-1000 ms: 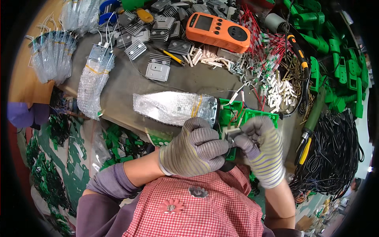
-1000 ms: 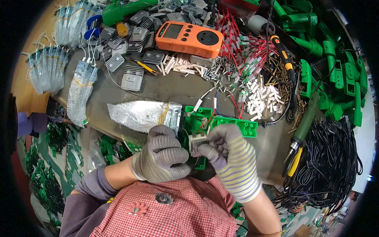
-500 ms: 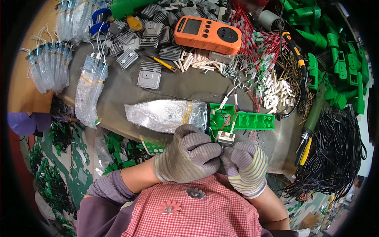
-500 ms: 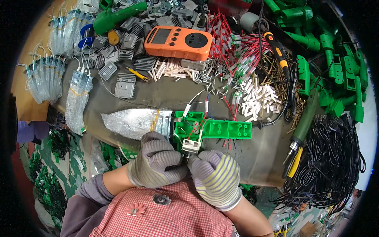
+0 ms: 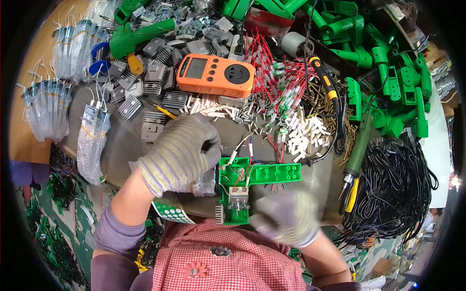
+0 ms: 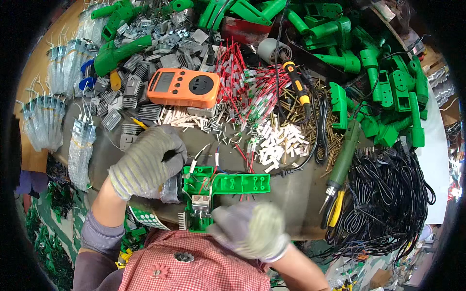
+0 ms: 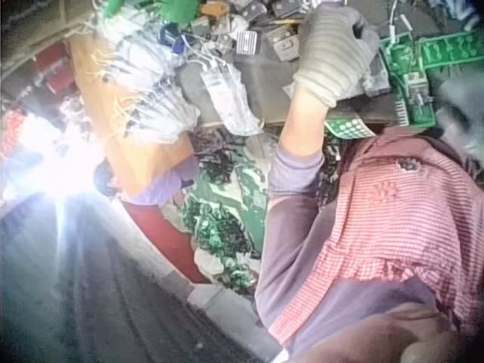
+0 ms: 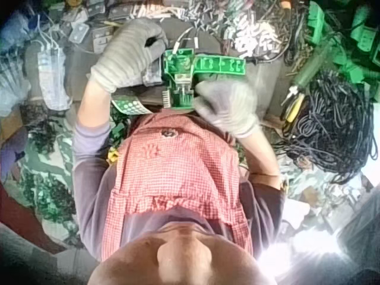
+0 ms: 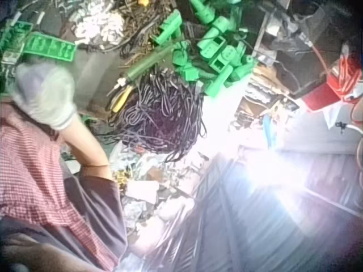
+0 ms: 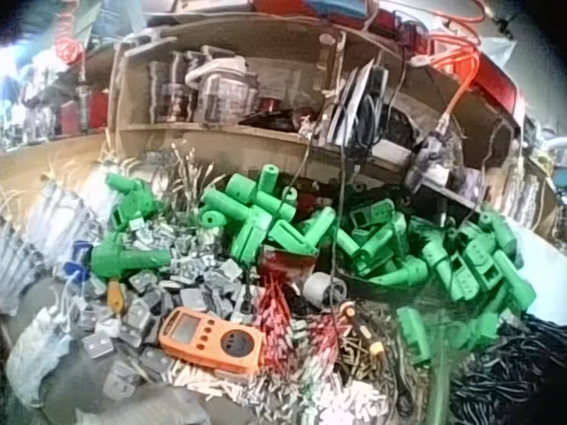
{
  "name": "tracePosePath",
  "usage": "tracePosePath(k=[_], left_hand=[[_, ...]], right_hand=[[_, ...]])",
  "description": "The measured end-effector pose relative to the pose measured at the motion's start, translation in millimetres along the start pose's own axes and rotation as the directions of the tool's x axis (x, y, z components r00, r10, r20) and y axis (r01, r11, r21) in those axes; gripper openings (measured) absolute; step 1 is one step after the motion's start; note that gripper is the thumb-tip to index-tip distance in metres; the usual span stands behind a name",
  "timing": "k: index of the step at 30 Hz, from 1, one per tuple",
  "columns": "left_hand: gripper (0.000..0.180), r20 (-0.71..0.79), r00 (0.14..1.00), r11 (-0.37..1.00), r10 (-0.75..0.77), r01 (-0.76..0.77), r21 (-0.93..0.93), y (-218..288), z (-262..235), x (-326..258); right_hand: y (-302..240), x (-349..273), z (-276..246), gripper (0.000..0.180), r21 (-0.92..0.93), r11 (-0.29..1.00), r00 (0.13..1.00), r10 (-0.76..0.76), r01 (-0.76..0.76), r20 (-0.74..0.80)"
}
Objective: Soldering internal components and assembling the plastic housing of a power tool.
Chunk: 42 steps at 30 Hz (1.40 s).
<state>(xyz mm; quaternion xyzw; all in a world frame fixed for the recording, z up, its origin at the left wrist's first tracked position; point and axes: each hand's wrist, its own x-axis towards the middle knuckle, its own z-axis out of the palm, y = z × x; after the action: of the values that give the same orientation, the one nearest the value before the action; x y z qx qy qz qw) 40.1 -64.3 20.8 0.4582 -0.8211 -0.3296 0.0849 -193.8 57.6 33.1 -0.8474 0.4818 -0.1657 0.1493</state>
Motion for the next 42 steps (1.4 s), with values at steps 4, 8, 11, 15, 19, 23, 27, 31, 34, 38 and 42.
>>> tracePosePath(k=[4, 8, 11, 15, 19, 23, 27, 31, 34, 38, 42], left_hand=[[0.012, -0.16, 0.98, 0.993, 0.115, -0.112, 0.033, -5.3, 9.0, -2.2], [0.011, -0.257, 0.963, 0.991, 0.079, -0.105, -0.088, -4.6, 14.2, -9.9], [0.012, -0.251, 0.944, 0.975, 0.215, -0.224, -0.009, -2.1, 17.0, -2.1], [0.013, -0.071, 0.981, 0.983, 0.181, -0.184, -0.03, -11.6, 8.1, -3.0], [0.012, -0.117, 0.969, 0.972, 0.218, -0.226, -0.066, -20.0, 9.0, -7.4], [0.01, -0.436, 0.868, 0.954, 0.239, -0.293, -0.059, -3.6, 16.5, -18.0], [0.024, -0.731, 0.641, 0.965, 0.235, -0.244, 0.097, 5.6, 16.1, -50.5], [0.027, -0.55, 0.788, 0.961, 0.277, -0.243, 0.136, 9.4, 29.5, -69.3], [0.03, -0.578, 0.762, 0.955, 0.293, -0.264, 0.136, 5.0, 37.4, -70.8], [0.029, -0.508, 0.824, 0.968, 0.25, -0.226, 0.109, 6.3, 37.6, -70.8], [0.029, -0.518, 0.806, 0.956, 0.286, -0.204, 0.211, 5.7, 39.5, -68.1]], right_hand=[[81.4, 30.1, -50.2, 0.016, -0.015, 0.963, 0.667, 0.174, -0.267, -0.724], [149.8, 91.5, -77.4, 0.043, -0.147, 0.989, 0.889, -0.04, -0.031, -0.456], [191.2, 107.9, -69.8, 0.045, -0.153, 0.987, 0.908, -0.114, 0.056, -0.402], [166.1, 110.3, -62.8, 0.03, 0.271, 0.955, 0.828, 0.051, 0.124, -0.559], [147.7, 77.8, -75.1, 0.027, 0.075, 0.994, 0.606, 0.008, 0.085, -0.796], [113.4, 37.6, -65.2, 0.037, 0.693, 0.668, 0.355, 0.599, 0.272, -0.717], [92.9, 19.3, -38.3, 0.034, 0.922, 0.197, 0.649, 0.661, 0.333, -0.376], [79.2, 26.5, -9.8, 0.041, 0.958, 0.194, 0.639, 0.715, 0.209, -0.284], [75.1, 36.6, 1.0, 0.04, 0.965, 0.193, 0.61, 0.748, 0.177, -0.261], [73.5, 37.3, 4.0, 0.04, 0.962, 0.21, 0.615, 0.74, 0.175, -0.273], [71.8, 40.1, 7.1, 0.042, 0.951, 0.238, 0.582, 0.752, 0.199, -0.31]])
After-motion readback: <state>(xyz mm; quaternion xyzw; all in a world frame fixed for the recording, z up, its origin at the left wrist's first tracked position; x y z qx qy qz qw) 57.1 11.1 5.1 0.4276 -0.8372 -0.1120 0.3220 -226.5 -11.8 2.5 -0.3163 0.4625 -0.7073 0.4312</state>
